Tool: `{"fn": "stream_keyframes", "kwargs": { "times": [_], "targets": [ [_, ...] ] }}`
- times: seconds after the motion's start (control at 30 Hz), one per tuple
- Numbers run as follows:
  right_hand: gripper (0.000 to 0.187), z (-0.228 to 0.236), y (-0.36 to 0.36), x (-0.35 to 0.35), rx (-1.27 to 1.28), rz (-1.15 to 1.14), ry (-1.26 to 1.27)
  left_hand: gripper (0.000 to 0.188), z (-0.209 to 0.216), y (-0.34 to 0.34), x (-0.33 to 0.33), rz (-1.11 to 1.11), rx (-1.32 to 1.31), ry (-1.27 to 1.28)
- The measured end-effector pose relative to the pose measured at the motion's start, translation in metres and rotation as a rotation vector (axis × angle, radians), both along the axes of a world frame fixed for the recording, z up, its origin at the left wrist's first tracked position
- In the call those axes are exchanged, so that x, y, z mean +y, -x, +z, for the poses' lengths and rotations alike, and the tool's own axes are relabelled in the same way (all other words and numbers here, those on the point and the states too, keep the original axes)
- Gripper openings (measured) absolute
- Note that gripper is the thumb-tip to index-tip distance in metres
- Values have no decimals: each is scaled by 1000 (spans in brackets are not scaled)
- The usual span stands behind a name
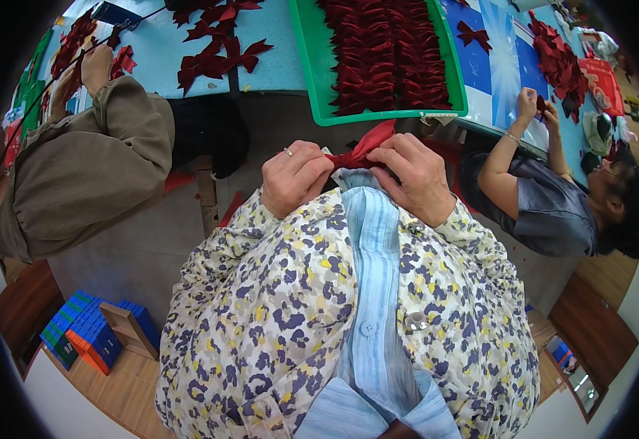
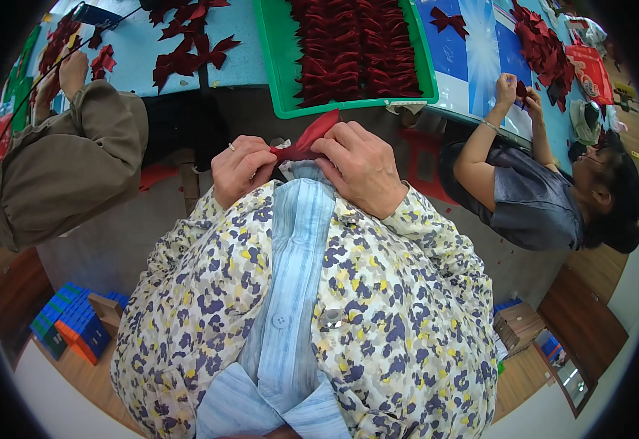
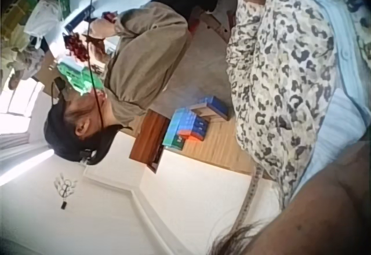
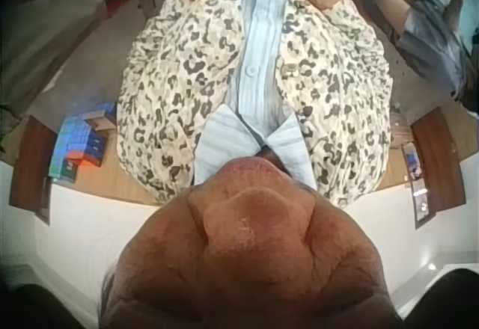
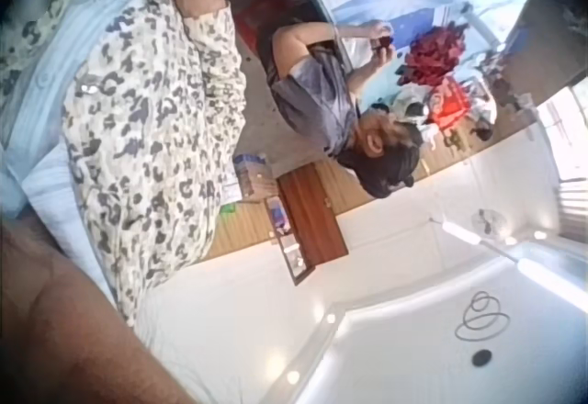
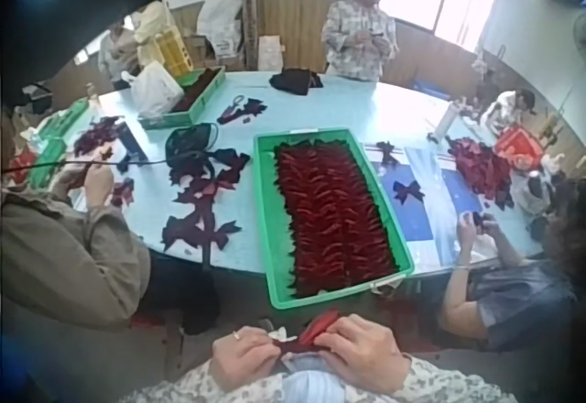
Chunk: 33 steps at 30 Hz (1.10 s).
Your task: Assembling decorative red bows from ribbons by hand at a factory workstation.
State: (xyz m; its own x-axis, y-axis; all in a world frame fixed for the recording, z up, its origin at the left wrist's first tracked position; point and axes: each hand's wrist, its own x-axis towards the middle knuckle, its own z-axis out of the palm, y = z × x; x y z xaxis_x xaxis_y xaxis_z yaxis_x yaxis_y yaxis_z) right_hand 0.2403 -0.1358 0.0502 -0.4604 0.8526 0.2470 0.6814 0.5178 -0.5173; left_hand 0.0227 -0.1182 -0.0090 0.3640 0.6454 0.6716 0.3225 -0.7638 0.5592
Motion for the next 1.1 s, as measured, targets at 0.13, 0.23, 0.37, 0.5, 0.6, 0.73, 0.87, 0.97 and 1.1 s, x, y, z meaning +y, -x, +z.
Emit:
{"fn": "stream_keyframes", "kwargs": {
  "times": [0.13,0.23,0.37,0.5,0.6,0.73,0.87,0.97,1.1],
  "targets": [
    [18,-2,1,2,-31,13,-19,24,-1,0,1,-15,13,1],
    [15,-5,-1,2,-61,60,12,23,0,0,1,-23,3,6],
    [12,-3,1,3,-62,56,-6,23,-1,0,1,-29,-21,39],
    [16,-2,-2,3,4,-20,-22,22,0,1,-4,-7,-55,186],
    [19,-10,-10,1,67,-61,99,23,0,2,-7,-3,-97,330],
    [19,-16,-8,-2,183,-70,230,28,-1,2,-4,-90,-26,372],
    [18,-14,-7,-1,144,-29,169,29,0,0,-6,-111,18,442],
    [16,-15,-8,-2,91,16,146,28,-4,1,-7,-142,42,434],
    [14,-16,-8,-3,38,48,142,26,-4,3,-5,-173,54,289]
  ]
}}
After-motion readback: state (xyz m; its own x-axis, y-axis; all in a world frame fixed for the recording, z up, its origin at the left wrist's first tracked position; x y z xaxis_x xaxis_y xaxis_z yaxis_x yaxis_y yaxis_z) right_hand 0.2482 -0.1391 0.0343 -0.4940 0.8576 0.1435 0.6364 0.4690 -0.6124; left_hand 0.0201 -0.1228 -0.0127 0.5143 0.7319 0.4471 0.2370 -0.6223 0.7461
